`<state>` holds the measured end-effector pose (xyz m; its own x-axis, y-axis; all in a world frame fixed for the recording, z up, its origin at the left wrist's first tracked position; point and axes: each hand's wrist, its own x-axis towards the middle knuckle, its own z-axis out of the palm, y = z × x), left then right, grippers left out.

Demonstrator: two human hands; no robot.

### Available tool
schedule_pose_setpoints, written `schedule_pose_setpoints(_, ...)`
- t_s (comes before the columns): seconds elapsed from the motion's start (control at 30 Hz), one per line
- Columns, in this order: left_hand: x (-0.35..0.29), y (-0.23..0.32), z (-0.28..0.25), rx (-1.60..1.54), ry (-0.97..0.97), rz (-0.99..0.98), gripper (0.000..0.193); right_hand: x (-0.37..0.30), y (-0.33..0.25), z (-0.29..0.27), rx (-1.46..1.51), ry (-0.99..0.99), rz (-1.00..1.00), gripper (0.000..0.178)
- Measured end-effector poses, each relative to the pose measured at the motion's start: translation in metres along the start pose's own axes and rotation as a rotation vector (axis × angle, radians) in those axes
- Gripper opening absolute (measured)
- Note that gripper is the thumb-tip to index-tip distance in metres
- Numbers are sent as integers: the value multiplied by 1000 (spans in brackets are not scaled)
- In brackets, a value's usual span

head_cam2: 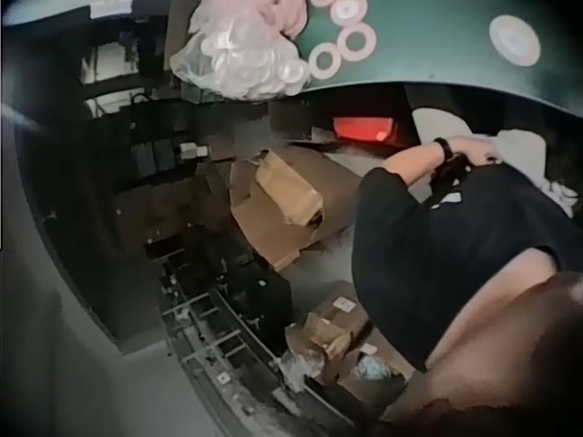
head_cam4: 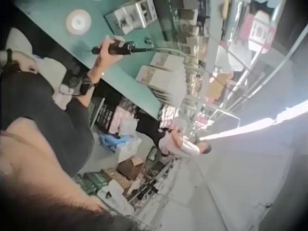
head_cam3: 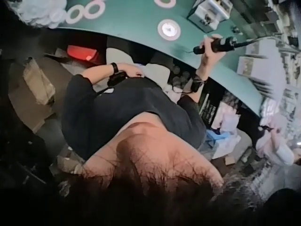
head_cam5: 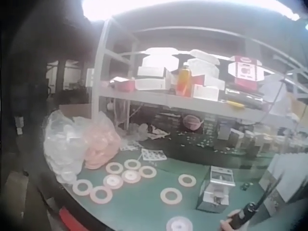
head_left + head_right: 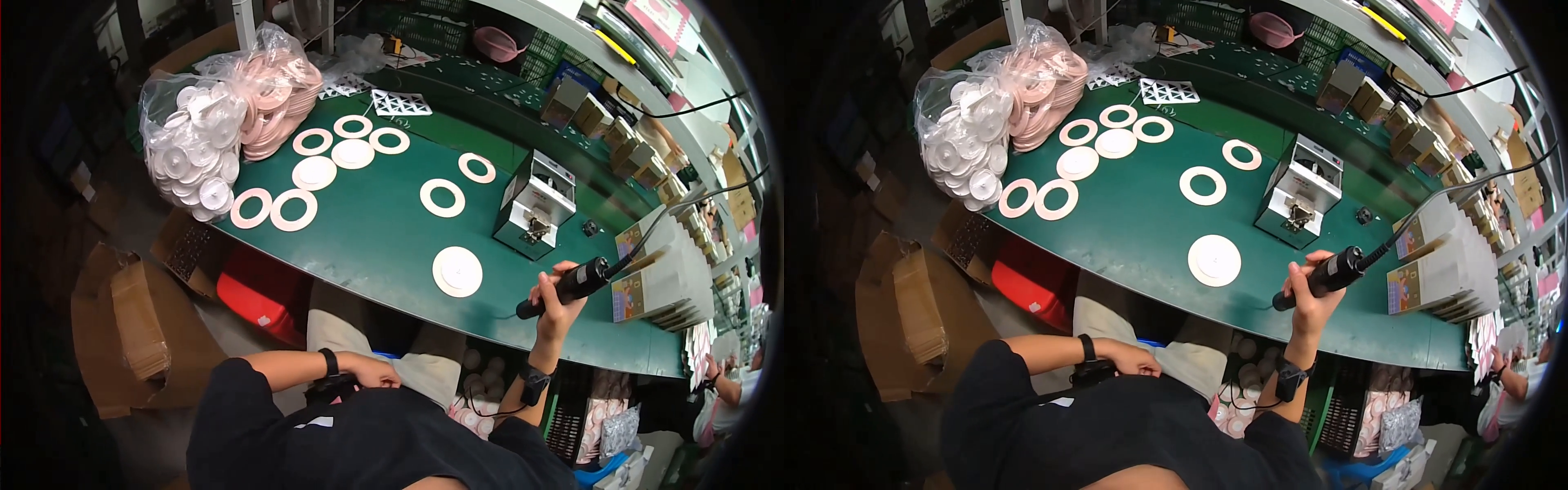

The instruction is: The person uses a power screwdriver to drive screws into the centers of pink and white circular components, then arranges pink rings across the work surface.

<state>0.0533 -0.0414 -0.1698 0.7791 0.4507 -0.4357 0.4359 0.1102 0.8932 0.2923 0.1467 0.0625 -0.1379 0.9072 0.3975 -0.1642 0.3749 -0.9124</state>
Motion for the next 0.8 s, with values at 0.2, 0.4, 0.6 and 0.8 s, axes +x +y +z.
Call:
schedule_pose_setpoints(0.2,3,-4,-13,-89,-158,141,22,12,1,16,95,3,-63,31)
schedule_pose_setpoints(0.4,-35,-20,-15,-326,4,270,37,14,15,19,114,-14,-58,32)
schedule_pose_setpoints(0.6,-115,75,-67,105,413,367,44,18,16,11,109,48,-42,32)
schedule_pose_setpoints(0.8,-196,126,-135,180,1375,56,38,23,26,2,118,47,-59,32)
